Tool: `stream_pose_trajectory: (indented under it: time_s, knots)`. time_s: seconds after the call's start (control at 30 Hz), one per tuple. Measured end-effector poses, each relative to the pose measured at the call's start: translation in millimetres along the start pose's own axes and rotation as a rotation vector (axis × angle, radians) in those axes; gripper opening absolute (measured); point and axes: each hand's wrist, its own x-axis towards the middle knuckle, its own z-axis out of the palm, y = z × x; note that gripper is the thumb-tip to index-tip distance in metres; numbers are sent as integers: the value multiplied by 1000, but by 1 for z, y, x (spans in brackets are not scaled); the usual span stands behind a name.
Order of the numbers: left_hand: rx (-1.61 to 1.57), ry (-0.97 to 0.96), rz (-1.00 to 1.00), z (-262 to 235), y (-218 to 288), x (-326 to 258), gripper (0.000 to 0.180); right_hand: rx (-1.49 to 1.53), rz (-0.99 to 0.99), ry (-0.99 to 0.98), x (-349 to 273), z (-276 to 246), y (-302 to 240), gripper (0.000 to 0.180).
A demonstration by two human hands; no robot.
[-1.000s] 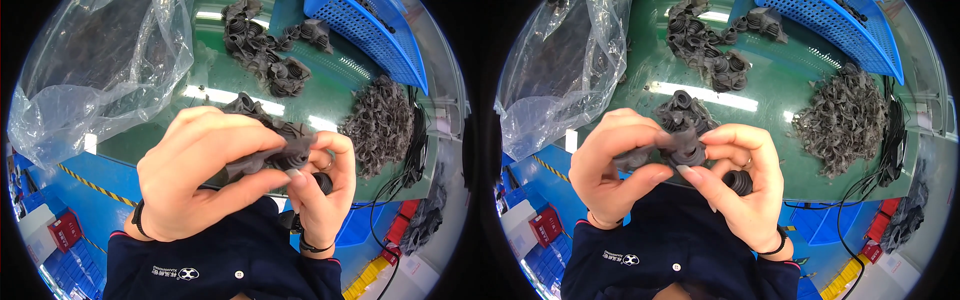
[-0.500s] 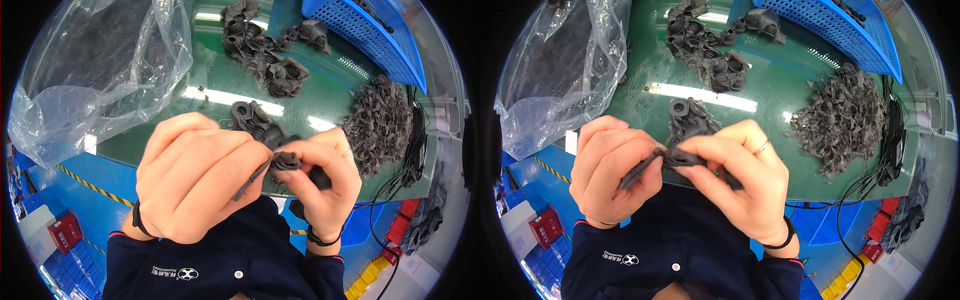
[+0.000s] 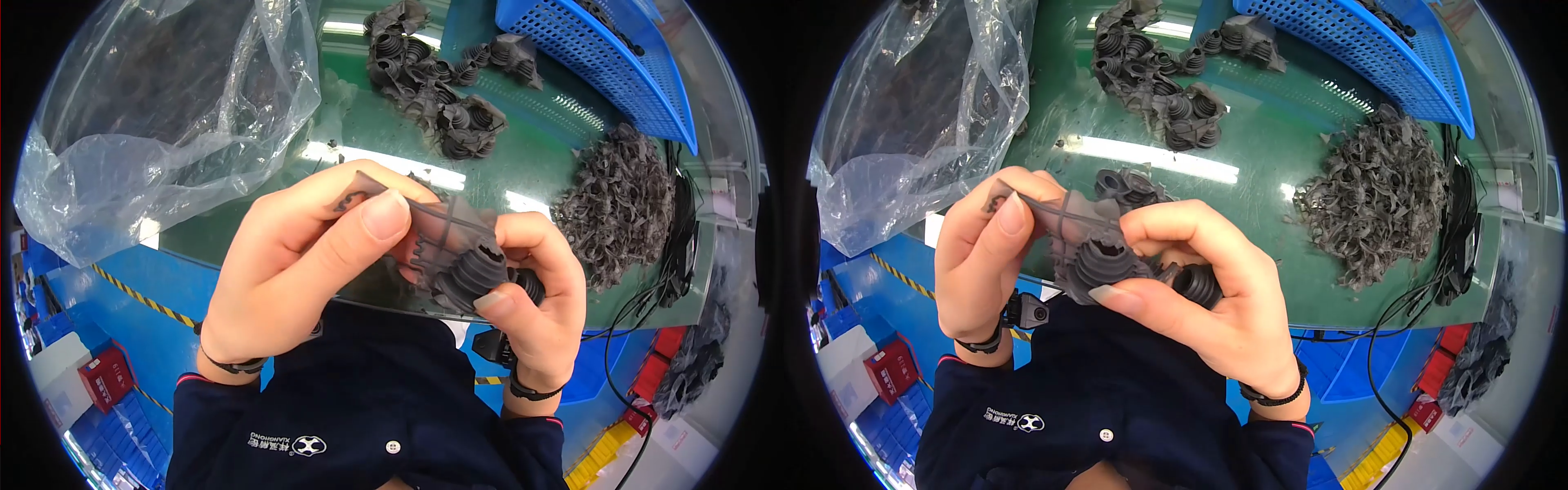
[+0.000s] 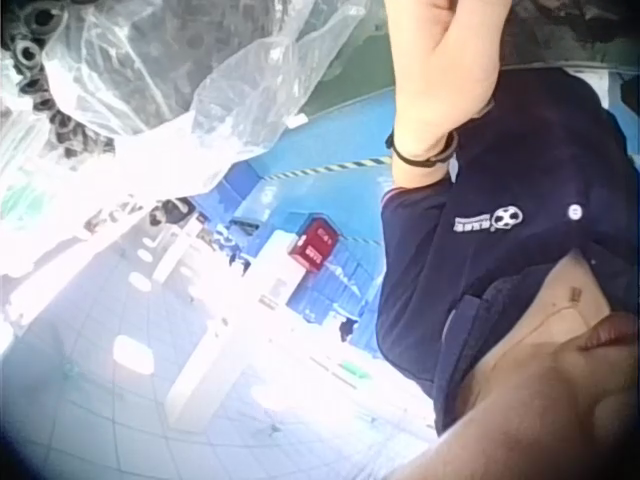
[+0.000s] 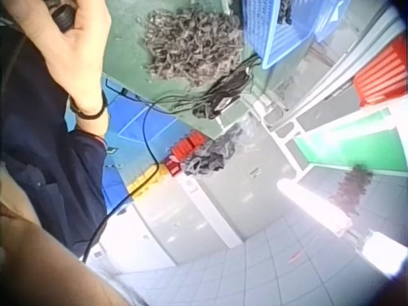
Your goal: Manually trimming flash from rubber molded parts and sorting them into bins.
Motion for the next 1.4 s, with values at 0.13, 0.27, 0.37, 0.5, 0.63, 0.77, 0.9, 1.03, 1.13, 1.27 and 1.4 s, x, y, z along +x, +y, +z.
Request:
stream_pose_trajectory:
  time_s: [0.13,0.27,0.37,0.5,0.63,0.77,0.9,1.03,1.13,1.27,1.4]
  knots:
    - [-106,-65,-145,-3,5,-2,41,29,-38,10,-1,3,-3,33]
    - [-133,-122,-204,-9,4,-3,49,-69,-114,-17,0,1,-1,33]
    - [-205,-21,-161,-7,2,-9,40,-86,-89,-4,-2,1,-4,31]
    - [270,-64,139,-7,2,-7,33,-136,-142,32,0,2,-3,30]
    - [605,-58,338,-7,3,-7,24,-202,-180,53,1,1,2,29]
    - [779,8,537,-8,-1,-6,22,-237,-227,39,3,0,4,28]
    - [1172,118,692,0,8,-8,19,-328,-315,58,6,-1,5,23]
    - [1393,363,715,12,4,-4,17,-290,-313,34,6,3,9,23]
    - [1094,146,541,-7,-1,9,14,-73,-213,-10,2,1,16,23]
    - [-32,-48,-3,-7,-1,2,15,140,50,69,4,7,16,35]
    - [245,19,275,-2,-11,1,25,-281,-224,232,-2,12,10,41]
